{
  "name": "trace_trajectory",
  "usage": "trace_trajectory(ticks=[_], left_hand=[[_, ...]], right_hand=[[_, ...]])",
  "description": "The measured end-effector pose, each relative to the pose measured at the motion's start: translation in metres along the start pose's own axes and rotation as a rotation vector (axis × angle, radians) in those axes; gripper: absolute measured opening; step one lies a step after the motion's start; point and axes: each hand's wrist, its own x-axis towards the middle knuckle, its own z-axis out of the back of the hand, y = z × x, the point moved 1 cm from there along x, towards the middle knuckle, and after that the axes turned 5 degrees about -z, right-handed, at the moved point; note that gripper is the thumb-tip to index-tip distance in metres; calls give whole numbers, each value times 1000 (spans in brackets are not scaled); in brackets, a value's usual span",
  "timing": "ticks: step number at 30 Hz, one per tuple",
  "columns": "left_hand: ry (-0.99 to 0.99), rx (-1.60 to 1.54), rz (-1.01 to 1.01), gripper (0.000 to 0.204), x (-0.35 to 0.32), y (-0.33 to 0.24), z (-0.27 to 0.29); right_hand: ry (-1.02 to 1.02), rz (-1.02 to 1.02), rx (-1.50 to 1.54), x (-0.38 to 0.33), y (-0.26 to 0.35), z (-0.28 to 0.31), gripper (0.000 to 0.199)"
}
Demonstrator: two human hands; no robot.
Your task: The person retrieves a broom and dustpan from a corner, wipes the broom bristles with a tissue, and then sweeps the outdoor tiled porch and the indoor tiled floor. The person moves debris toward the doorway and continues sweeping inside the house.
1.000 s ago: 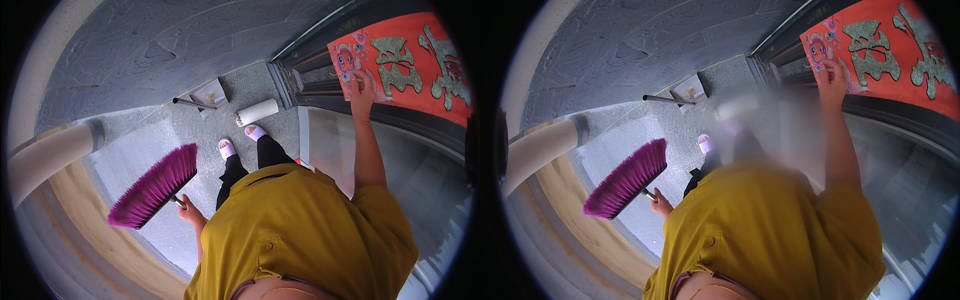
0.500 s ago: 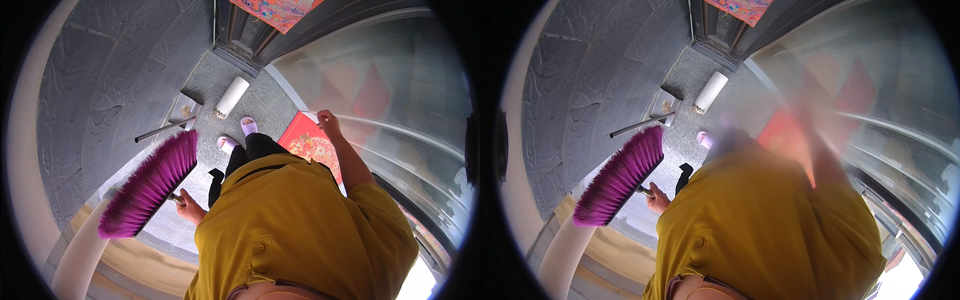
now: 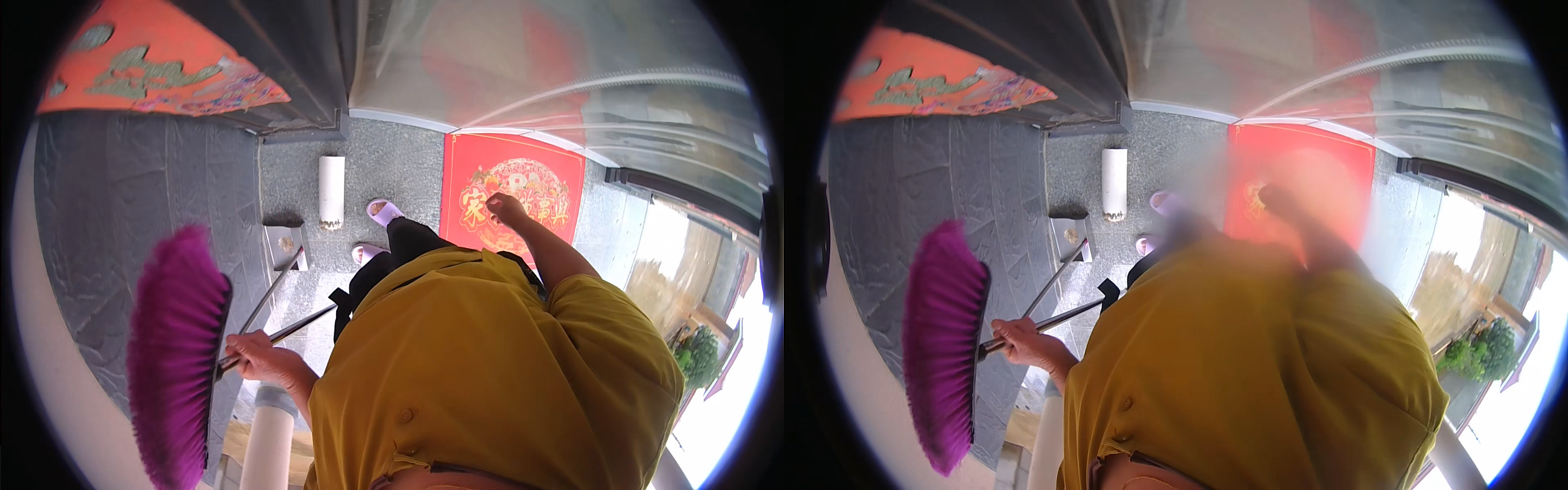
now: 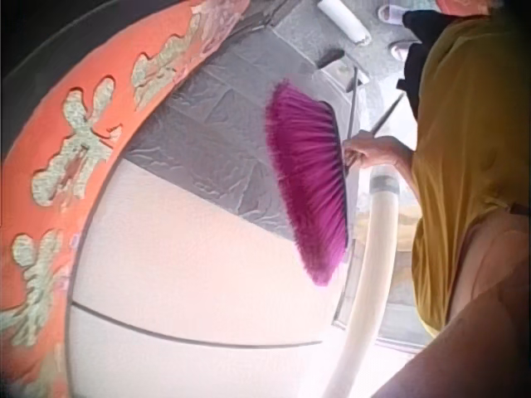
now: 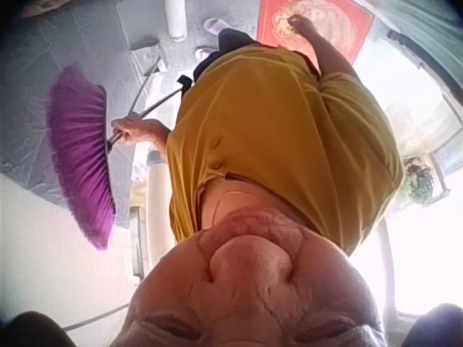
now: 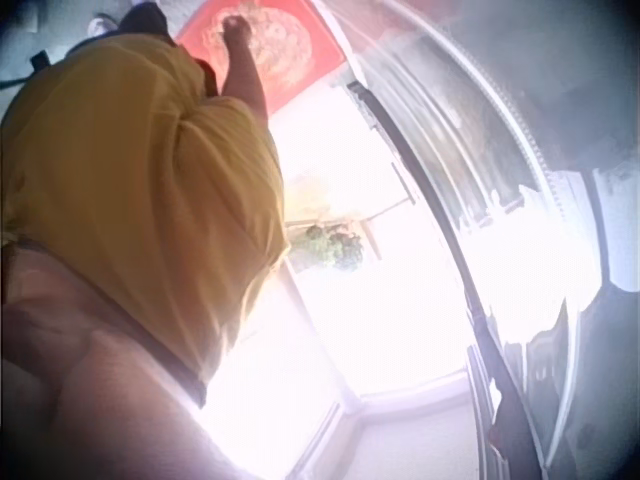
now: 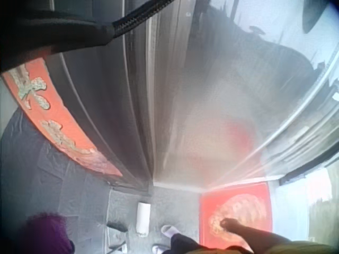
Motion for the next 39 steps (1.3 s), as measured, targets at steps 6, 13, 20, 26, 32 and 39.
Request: trace_trajectory(ticks=[6,13,20,26,32,39], left_hand=[[266,-65,-201,42,3,-68,-61],[532,-59,-133,44,-11,-82,-78],[813,-298,101,40,-24,-70,-73],[1075,-525,400,39,-56,-77,-77],[1289,-570,739,40,-85,-65,-82],[1438,-406,921,36,-138,-49,-102]], right_hand=[[-1,158,171,4,-41,-21,21],[-59,107,-29,-62,-53,-39,21],[-428,505,-21,-170,63,-32,57],[-483,590,-37,-165,24,-91,54],[-534,386,170,-183,-87,-126,27],[-651,-11,-70,-287,-125,-108,15]])
